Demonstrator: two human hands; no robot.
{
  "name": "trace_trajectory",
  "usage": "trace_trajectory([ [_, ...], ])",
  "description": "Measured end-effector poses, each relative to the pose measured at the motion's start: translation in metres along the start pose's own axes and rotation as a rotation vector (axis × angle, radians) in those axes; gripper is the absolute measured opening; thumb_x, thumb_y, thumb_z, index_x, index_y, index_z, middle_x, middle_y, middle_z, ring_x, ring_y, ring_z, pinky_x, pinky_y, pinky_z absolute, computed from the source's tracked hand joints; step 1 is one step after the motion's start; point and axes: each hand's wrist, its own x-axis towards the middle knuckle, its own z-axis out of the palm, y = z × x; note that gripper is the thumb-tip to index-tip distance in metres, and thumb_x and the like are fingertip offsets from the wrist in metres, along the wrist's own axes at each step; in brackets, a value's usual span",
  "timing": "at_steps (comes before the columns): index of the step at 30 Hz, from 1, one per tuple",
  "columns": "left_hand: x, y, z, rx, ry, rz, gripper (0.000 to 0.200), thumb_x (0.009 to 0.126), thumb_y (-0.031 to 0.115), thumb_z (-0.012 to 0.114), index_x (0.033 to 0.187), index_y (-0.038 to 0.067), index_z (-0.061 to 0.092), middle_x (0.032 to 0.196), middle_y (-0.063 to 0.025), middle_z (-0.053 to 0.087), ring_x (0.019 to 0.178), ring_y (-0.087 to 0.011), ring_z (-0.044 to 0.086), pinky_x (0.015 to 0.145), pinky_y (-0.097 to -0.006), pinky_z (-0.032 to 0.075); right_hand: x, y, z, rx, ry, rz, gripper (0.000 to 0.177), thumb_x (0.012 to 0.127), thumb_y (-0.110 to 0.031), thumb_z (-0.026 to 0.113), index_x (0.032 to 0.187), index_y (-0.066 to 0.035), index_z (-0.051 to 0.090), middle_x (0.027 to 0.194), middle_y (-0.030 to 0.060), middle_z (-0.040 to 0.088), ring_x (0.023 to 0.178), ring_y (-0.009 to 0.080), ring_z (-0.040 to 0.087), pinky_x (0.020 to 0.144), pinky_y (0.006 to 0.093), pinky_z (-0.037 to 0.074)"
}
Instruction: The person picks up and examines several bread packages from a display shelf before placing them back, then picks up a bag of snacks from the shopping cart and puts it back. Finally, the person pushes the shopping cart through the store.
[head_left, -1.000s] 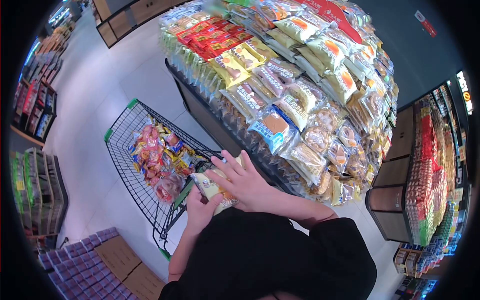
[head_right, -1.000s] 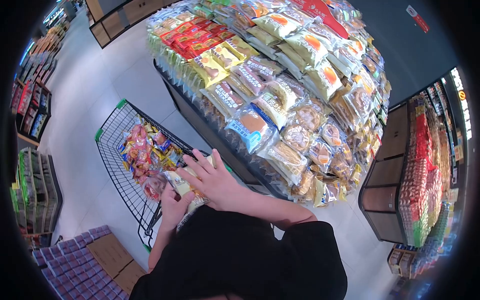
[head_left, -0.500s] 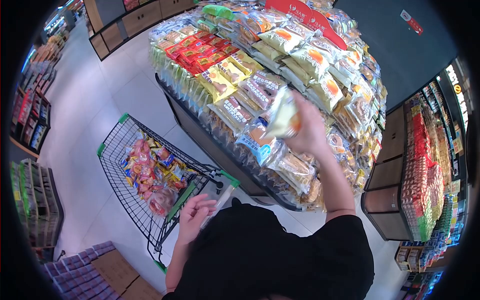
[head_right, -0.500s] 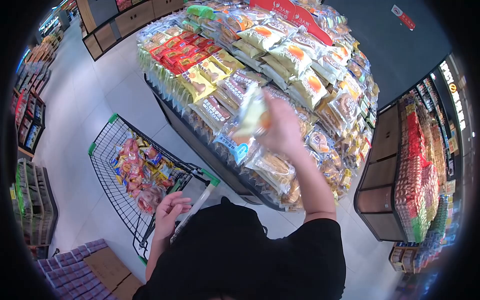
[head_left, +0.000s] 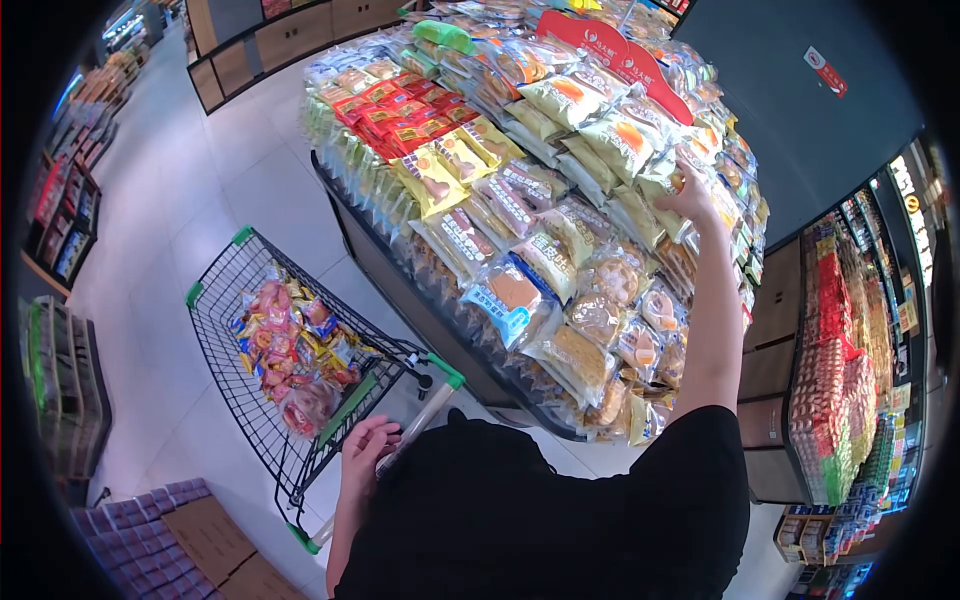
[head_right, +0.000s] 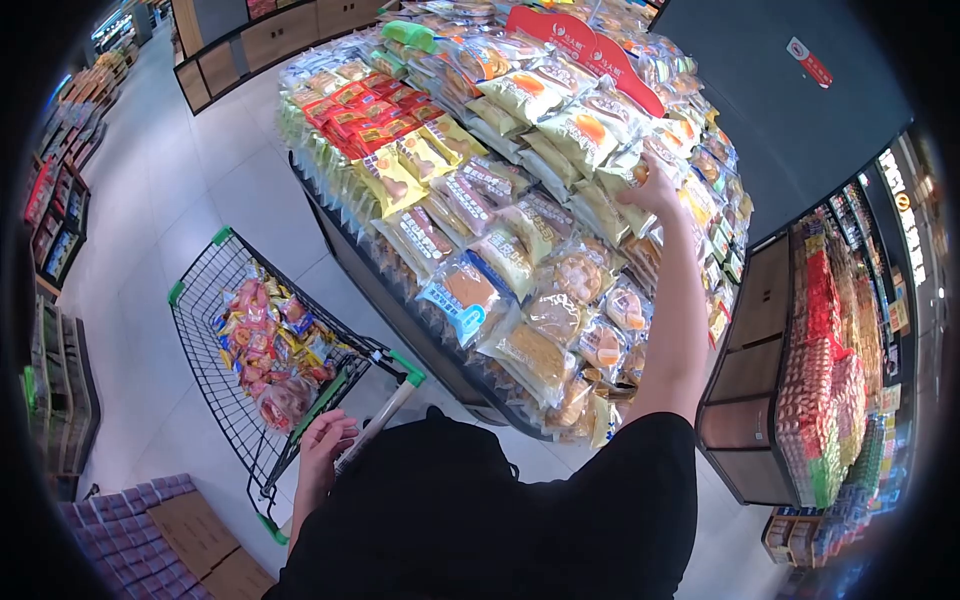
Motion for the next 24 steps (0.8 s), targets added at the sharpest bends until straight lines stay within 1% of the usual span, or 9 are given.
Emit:
trace_trajectory([
  [5, 0.005, -0.013, -0.003, -0.002, 0.011, -0.026, 0.030, 0.094, 0.012, 0.057, 0.122, 0.002, 0.055, 0.110, -0.0110, 0.067, 0.092, -0.0166, 0.066, 0.080, -0.0273, 0.053, 0.014, 0.019, 0.008, 0.090, -0.002, -0.056, 0.105, 0.057, -0.027, 0.088, 0.146, -0.007, 0.035, 0.128, 0.0191, 0.057, 0.118, 0.0291, 0.056, 0.102, 0.0354, 0.043],
  [10, 0.008, -0.021, -0.003, -0.015, 0.014, -0.039, 0.029, 0.095, 0.012, 0.057, 0.122, 0.002, 0.056, 0.109, -0.0114, 0.067, 0.091, -0.0160, 0.066, 0.080, -0.0272, 0.053, 0.016, -0.003, 0.011, 0.031, 0.017, -0.092, 0.093, 0.065, -0.023, 0.085, 0.144, -0.005, 0.039, 0.141, 0.0196, 0.046, 0.127, 0.0297, 0.048, 0.106, 0.0363, 0.040],
  [11, 0.008, -0.021, -0.003, -0.018, 0.019, -0.045, 0.029, 0.095, 0.012, 0.057, 0.121, 0.002, 0.056, 0.109, -0.0115, 0.067, 0.091, -0.0157, 0.066, 0.080, -0.0272, 0.053, 0.013, -0.007, 0.016, -0.056, 0.019, -0.077, 0.103, 0.061, -0.036, 0.087, 0.147, -0.010, 0.035, 0.147, 0.0192, 0.037, 0.131, 0.0339, 0.043, 0.106, 0.0403, 0.040],
  [12, 0.008, -0.020, -0.002, -0.018, 0.019, -0.044, 0.029, 0.095, 0.012, 0.057, 0.121, 0.002, 0.056, 0.109, -0.0115, 0.067, 0.091, -0.0157, 0.066, 0.080, -0.0272, 0.053, 0.004, -0.015, 0.018, -0.056, 0.020, -0.077, 0.103, 0.061, -0.036, 0.087, 0.147, -0.010, 0.035, 0.147, 0.0192, 0.037, 0.131, 0.0339, 0.043, 0.106, 0.0403, 0.040],
  [14, 0.008, -0.015, 0.001, -0.018, 0.003, -0.042, 0.029, 0.095, 0.014, 0.057, 0.121, 0.002, 0.055, 0.110, -0.0114, 0.067, 0.092, -0.0154, 0.066, 0.080, -0.0272, 0.053, -0.025, -0.041, 0.017, -0.423, 0.113, -0.042, 0.115, 0.058, -0.040, 0.088, 0.151, -0.015, 0.026, 0.152, 0.0173, 0.029, 0.139, 0.0353, 0.031, 0.108, 0.0469, 0.038],
  [15, 0.009, -0.015, 0.000, -0.018, 0.003, -0.042, 0.029, 0.095, 0.014, 0.057, 0.121, 0.002, 0.055, 0.110, -0.0114, 0.067, 0.092, -0.0154, 0.066, 0.080, -0.0272, 0.053, -0.039, -0.062, 0.011, -0.477, 0.052, 0.053, 0.126, 0.052, -0.040, 0.091, 0.153, -0.018, 0.018, 0.156, 0.0153, 0.022, 0.144, 0.0346, 0.022, 0.109, 0.0523, 0.035],
  [18, 0.010, -0.014, -0.001, -0.017, 0.004, -0.048, 0.029, 0.094, 0.015, 0.058, 0.121, 0.002, 0.055, 0.109, -0.0110, 0.067, 0.092, -0.0153, 0.065, 0.080, -0.0272, 0.052, -0.047, -0.067, 0.020, -0.547, 0.108, 0.048, 0.125, 0.050, -0.034, 0.091, 0.152, -0.017, 0.021, 0.156, 0.0142, 0.023, 0.142, 0.0347, 0.026, 0.109, 0.0530, 0.035],
  [22, 0.012, -0.011, -0.002, -0.016, 0.004, -0.049, 0.030, 0.094, 0.015, 0.059, 0.121, 0.002, 0.055, 0.109, -0.0106, 0.067, 0.092, -0.0152, 0.065, 0.081, -0.0268, 0.052, -0.033, -0.046, 0.030, -0.434, 0.200, -0.039, 0.118, 0.053, -0.026, 0.089, 0.151, -0.018, 0.024, 0.155, 0.0135, 0.026, 0.140, 0.0338, 0.029, 0.110, 0.0523, 0.034],
  [24, 0.013, -0.011, -0.002, -0.020, -0.003, -0.048, 0.029, 0.094, 0.015, 0.058, 0.121, 0.002, 0.055, 0.109, -0.0107, 0.067, 0.092, -0.0153, 0.065, 0.081, -0.0267, 0.052, -0.023, -0.039, 0.032, -0.486, 0.242, -0.079, 0.116, 0.053, -0.018, 0.087, 0.151, -0.015, 0.024, 0.154, 0.0140, 0.027, 0.138, 0.0344, 0.032, 0.112, 0.0392, 0.036],
])
